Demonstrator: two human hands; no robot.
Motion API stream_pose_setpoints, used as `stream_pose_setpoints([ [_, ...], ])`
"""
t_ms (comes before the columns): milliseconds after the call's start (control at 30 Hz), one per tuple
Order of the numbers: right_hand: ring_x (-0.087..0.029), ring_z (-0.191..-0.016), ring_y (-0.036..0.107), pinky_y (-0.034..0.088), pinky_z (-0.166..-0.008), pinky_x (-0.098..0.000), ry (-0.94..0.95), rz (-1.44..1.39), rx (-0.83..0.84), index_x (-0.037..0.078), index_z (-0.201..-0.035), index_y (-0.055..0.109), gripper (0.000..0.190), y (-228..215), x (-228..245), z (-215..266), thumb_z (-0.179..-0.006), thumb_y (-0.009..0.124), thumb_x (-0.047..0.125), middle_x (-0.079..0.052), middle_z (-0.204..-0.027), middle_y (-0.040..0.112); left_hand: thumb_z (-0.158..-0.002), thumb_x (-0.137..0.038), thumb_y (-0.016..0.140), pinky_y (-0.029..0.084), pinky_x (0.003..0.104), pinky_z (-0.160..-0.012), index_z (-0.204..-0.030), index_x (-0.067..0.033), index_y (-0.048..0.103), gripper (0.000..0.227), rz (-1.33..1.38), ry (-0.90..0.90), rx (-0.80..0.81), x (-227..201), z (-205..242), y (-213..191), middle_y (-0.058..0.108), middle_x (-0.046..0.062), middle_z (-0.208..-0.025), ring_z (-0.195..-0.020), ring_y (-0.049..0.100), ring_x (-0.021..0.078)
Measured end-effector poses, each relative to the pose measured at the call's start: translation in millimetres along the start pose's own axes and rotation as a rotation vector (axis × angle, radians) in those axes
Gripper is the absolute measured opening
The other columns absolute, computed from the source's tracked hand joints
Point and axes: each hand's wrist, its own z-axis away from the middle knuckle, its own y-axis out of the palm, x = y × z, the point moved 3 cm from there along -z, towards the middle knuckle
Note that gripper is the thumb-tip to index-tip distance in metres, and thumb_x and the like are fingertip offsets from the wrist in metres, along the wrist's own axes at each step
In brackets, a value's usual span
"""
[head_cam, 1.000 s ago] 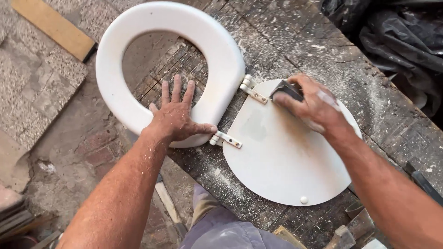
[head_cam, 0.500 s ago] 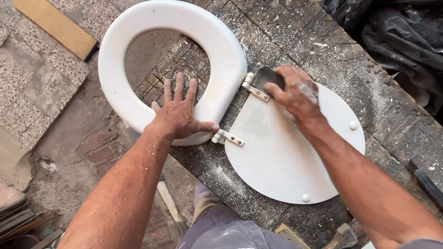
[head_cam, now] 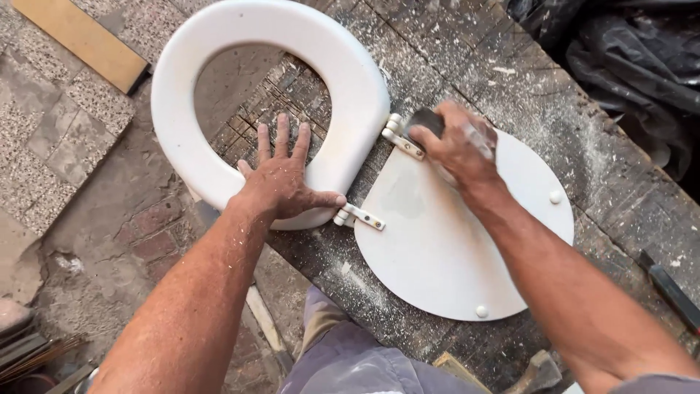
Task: The person sands the surface of a white toilet seat lid using a sanding block and a sanding brush. They work on the lid while it is attached to the seat, which rests on a wooden workbench.
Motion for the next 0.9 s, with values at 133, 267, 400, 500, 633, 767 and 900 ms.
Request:
stream_pose_setpoints([
  [133, -0.026, -0.088, 0.071, 0.054, -0.069, -0.0410, 0.075, -0.028, 0.057, 0.023, -0.101, 0.061, 0.045, -7.2, -6.1, 2.6, -0.089, 0.074, 0.064, -0.002, -0.091, 0.069, -0.062, -0.090, 0.066, 0.020, 0.079, -0.108, -0.163, -0.0203, 0.003, 0.138, -0.007, -0.011, 0.035, -3.2, 3.5, -3.3, -0.011, 0.014, -0.169, -0.153, -0.007, 0.0431],
  [267, -0.031, -0.092, 0.071, 0.055, -0.074, -0.0445, 0.096, -0.019, 0.159, 0.015, -0.105, 0.063, 0.052, -21.2, -14.4, 15.8, -0.090, 0.073, 0.064, -0.010, -0.095, 0.071, -0.063, -0.091, 0.064, 0.019, 0.080, -0.107, -0.163, -0.0195, 0.004, 0.137, 0.012, -0.010, 0.022, 0.3, 2.4, -1.0, -0.012, 0.014, -0.168, -0.152, -0.008, 0.0444],
  [400, -0.036, -0.091, 0.070, 0.053, -0.070, -0.0475, 0.035, -0.083, 0.121, 0.012, -0.103, 0.063, 0.057, -13.7, 5.2, -4.2, -0.090, 0.073, 0.067, -0.014, -0.092, 0.069, -0.062, -0.088, 0.068, 0.019, 0.081, -0.106, -0.163, -0.0169, 0.004, 0.139, 0.019, 0.002, 0.027, -3.6, 5.4, -5.0, -0.011, 0.016, -0.168, -0.152, -0.007, 0.0449],
  [500, -0.027, -0.084, 0.071, 0.053, -0.070, -0.0393, 0.075, -0.147, 0.045, 0.019, -0.096, 0.064, 0.043, -11.1, 18.8, -6.3, -0.089, 0.078, 0.059, -0.006, -0.087, 0.070, -0.062, -0.089, 0.068, 0.021, 0.081, -0.105, -0.163, -0.0168, 0.006, 0.139, 0.026, 0.011, 0.003, -3.6, 4.5, -4.7, -0.009, 0.017, -0.168, -0.151, -0.006, 0.0466],
  [633, -0.031, -0.091, 0.070, 0.053, -0.073, -0.0442, 0.125, -0.107, 0.146, 0.018, -0.099, 0.061, 0.054, -29.8, -3.4, 19.5, -0.089, 0.069, 0.070, -0.008, -0.092, 0.069, -0.062, -0.087, 0.070, 0.021, 0.082, -0.104, -0.163, -0.0166, 0.006, 0.139, 0.028, 0.017, -0.005, -2.1, 3.7, -3.6, -0.009, 0.016, -0.168, -0.152, -0.006, 0.0459],
  [767, -0.028, -0.087, 0.071, 0.055, -0.075, -0.0417, 0.263, 0.058, 0.170, 0.017, -0.098, 0.063, 0.057, -57.0, -30.1, 92.5, -0.085, 0.071, 0.072, -0.008, -0.089, 0.070, -0.061, -0.088, 0.069, 0.021, 0.082, -0.105, -0.163, -0.0194, 0.006, 0.138, 0.039, 0.007, -0.018, -1.9, 2.9, -0.4, -0.009, 0.013, -0.169, -0.151, -0.005, 0.0452],
  [900, -0.024, -0.075, 0.069, 0.054, -0.067, -0.0324, 0.259, 0.004, 0.064, 0.013, -0.085, 0.067, 0.047, -54.6, -81.6, 146.9, -0.087, 0.080, 0.059, -0.005, -0.077, 0.071, -0.063, -0.089, 0.065, 0.021, 0.081, -0.105, -0.163, -0.0173, 0.003, 0.138, 0.009, 0.014, -0.005, -2.4, 4.8, -1.0, -0.011, 0.016, -0.168, -0.151, -0.006, 0.0465],
])
